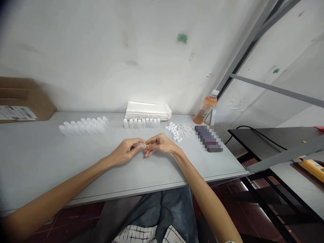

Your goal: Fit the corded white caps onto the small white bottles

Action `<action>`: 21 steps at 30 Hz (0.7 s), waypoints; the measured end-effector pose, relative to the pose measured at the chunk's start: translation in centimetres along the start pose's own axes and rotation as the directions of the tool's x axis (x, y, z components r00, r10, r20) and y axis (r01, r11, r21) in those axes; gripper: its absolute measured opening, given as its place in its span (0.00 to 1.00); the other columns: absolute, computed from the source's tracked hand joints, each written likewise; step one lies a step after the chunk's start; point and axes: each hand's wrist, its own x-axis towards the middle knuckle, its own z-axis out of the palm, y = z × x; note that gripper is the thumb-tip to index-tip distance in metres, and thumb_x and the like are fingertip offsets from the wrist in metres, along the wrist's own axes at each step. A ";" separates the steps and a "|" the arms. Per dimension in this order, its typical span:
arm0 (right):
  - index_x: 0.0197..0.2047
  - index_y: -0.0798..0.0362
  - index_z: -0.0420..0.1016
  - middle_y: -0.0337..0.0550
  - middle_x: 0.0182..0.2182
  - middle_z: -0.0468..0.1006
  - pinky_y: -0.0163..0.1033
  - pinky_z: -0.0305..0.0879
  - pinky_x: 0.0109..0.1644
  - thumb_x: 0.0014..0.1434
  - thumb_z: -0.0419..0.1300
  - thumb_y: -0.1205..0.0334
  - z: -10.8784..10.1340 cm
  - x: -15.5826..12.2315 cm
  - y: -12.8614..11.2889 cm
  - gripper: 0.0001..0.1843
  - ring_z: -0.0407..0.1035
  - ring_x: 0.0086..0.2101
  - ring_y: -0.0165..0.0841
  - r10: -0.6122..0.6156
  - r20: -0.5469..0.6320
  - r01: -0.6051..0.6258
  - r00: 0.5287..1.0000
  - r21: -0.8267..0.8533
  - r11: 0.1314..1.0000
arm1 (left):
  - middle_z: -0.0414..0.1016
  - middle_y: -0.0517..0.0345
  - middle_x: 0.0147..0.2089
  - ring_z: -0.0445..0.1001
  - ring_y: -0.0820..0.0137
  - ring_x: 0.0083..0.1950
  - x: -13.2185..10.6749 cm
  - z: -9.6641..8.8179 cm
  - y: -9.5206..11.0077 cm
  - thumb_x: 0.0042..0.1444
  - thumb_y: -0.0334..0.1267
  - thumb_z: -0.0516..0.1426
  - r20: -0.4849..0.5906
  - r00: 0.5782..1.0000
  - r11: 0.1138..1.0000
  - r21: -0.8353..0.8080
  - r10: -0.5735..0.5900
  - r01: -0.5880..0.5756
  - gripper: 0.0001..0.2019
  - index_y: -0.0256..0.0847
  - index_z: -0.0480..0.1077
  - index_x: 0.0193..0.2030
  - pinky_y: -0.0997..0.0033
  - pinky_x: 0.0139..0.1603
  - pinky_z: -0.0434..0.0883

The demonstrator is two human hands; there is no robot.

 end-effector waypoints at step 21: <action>0.41 0.62 0.80 0.48 0.26 0.80 0.41 0.74 0.36 0.47 0.69 0.50 0.8 0.2 -0.1 0.24 0.77 0.28 0.36 -0.076 -0.111 0.078 0.991 0.016 0.997 | 0.76 0.57 0.34 0.69 0.73 0.29 0.0 0.3 0.0 0.64 0.44 0.48 -0.101 0.995 0.999 -0.046 0.025 -0.029 0.15 0.37 0.71 0.43 0.76 0.27 0.62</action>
